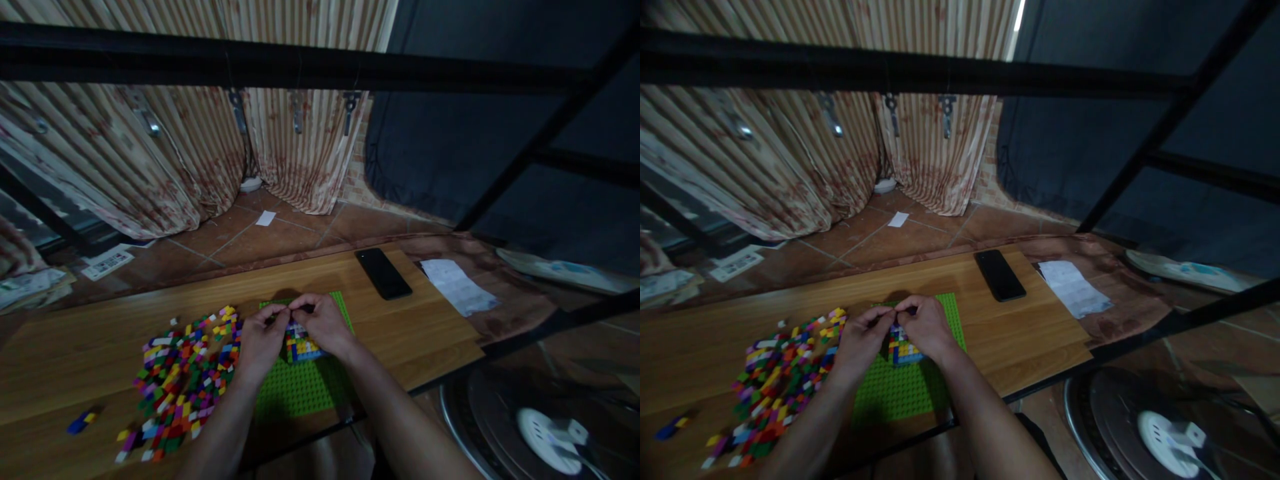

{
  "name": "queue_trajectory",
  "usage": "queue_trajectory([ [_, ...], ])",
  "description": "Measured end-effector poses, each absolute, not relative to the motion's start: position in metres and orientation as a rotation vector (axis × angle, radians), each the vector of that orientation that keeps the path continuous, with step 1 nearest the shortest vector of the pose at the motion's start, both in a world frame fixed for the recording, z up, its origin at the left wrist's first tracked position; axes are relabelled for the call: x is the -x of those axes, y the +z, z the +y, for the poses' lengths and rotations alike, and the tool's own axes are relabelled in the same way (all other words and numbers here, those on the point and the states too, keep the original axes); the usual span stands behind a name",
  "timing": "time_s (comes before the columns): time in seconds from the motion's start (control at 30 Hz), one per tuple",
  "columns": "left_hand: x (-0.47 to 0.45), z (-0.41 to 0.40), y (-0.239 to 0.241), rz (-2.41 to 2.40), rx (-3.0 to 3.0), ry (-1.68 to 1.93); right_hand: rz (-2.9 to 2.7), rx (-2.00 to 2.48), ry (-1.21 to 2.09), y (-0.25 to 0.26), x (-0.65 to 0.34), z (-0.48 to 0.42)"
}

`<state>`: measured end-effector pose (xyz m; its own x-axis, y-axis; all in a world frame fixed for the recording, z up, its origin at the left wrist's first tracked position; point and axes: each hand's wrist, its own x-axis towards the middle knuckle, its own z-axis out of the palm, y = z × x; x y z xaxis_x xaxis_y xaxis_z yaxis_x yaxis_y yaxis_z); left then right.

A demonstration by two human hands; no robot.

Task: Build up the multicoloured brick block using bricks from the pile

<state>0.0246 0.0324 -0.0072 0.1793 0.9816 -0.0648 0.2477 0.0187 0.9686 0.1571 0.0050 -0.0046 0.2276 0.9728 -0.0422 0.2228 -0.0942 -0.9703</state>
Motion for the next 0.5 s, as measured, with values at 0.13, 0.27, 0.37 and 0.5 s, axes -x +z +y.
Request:
queue_trajectory([
  [0.13, -0.0258, 0.0316, -0.013, 1.252, -1.421, 0.957, -1.163, 1.535, 0.984, -0.0049, -0.1566, 0.0051],
  [0.27, -0.0269, 0.0313, -0.0147, 1.254, -1.425, 0.965, -1.181, 1.53, 0.954, -0.0045, -0.1565, 0.0048],
  [0.37, -0.0273, 0.0312, -0.0139, 1.251, -1.436, 0.96, -1.196, 1.534, 0.941, -0.0038, -0.1567, 0.0042],
  [0.5, -0.0276, 0.0306, -0.0117, 1.223, -1.459, 0.969, -1.207, 1.525, 0.945, -0.0034, -0.1577, 0.0026],
])
